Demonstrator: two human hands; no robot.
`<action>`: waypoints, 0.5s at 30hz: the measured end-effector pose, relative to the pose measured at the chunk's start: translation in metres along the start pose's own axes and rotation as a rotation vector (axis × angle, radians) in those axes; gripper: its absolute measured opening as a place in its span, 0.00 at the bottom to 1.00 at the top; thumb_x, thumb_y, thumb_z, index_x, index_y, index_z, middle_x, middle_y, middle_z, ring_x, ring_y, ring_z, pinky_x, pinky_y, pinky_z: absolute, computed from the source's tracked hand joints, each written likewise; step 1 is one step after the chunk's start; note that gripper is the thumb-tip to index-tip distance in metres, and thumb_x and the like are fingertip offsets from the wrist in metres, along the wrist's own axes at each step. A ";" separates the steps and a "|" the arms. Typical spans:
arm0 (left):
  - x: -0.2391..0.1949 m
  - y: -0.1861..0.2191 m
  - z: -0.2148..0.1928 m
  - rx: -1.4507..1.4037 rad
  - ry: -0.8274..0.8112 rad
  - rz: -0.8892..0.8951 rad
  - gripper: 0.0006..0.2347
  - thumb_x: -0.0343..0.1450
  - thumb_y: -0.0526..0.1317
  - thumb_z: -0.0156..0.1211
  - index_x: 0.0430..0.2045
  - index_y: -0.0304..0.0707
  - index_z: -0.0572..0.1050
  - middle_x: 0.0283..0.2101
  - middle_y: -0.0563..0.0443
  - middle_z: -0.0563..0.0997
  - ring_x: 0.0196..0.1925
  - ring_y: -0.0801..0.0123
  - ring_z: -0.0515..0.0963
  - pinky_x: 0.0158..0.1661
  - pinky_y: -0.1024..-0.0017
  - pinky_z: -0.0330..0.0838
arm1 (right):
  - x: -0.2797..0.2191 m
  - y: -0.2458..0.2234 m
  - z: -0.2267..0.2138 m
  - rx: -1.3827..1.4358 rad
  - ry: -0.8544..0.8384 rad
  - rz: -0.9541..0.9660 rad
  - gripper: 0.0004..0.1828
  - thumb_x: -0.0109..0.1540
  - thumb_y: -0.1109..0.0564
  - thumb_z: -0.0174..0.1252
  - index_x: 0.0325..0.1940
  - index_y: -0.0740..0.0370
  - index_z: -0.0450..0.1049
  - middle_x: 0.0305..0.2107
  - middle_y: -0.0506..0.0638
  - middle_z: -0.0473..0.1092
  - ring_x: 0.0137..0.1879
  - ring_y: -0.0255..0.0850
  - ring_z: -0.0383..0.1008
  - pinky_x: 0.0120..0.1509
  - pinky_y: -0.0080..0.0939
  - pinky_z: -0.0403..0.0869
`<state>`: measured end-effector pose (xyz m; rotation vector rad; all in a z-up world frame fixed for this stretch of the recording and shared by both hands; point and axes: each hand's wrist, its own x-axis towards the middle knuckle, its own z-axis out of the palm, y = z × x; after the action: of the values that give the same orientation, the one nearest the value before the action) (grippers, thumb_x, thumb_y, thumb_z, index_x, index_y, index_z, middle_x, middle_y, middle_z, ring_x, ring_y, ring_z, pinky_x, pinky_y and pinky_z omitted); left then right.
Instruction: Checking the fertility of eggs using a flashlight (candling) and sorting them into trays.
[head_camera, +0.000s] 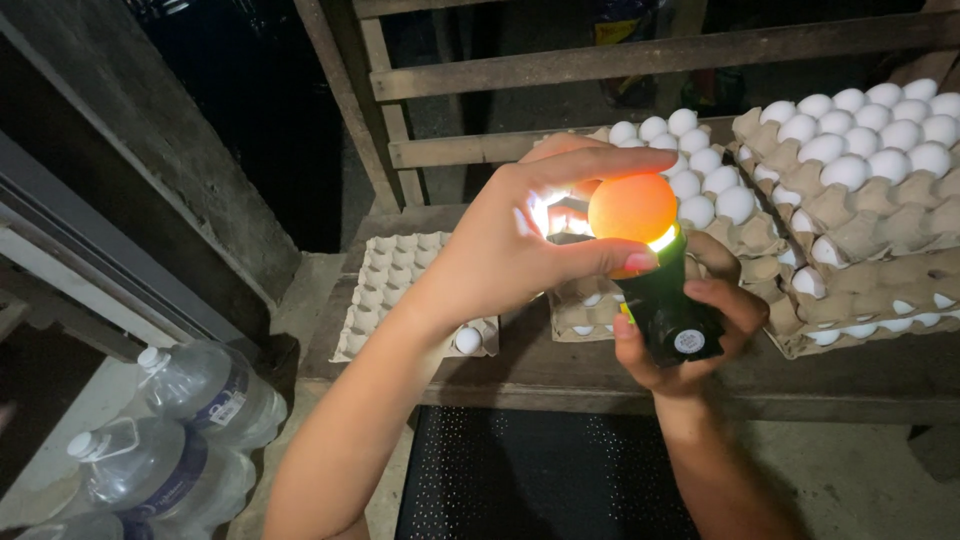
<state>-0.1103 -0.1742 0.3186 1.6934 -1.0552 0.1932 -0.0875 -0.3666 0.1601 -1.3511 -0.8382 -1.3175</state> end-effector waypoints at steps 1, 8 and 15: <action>0.001 -0.001 -0.001 0.000 0.001 0.000 0.23 0.70 0.39 0.75 0.61 0.46 0.76 0.57 0.51 0.76 0.63 0.68 0.77 0.67 0.68 0.77 | -0.003 0.002 -0.001 0.000 -0.001 0.000 0.34 0.61 0.48 0.67 0.64 0.52 0.55 0.57 0.62 0.63 0.59 0.46 0.70 0.59 0.41 0.78; 0.005 -0.007 -0.004 0.011 -0.043 -0.006 0.24 0.69 0.40 0.74 0.62 0.46 0.76 0.56 0.51 0.79 0.61 0.69 0.79 0.63 0.68 0.79 | -0.007 0.004 -0.003 0.037 -0.012 0.042 0.35 0.60 0.49 0.68 0.63 0.52 0.54 0.59 0.62 0.63 0.55 0.42 0.71 0.55 0.38 0.76; 0.006 -0.014 -0.003 0.032 -0.095 0.038 0.22 0.69 0.38 0.75 0.59 0.46 0.77 0.47 0.55 0.83 0.54 0.72 0.77 0.63 0.69 0.76 | -0.025 0.004 -0.006 -0.018 0.045 0.110 0.34 0.60 0.49 0.68 0.62 0.52 0.55 0.56 0.58 0.64 0.54 0.42 0.70 0.58 0.39 0.74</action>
<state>-0.0955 -0.1743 0.3141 1.7267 -1.1610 0.1560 -0.0886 -0.3691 0.1346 -1.3579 -0.7132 -1.2676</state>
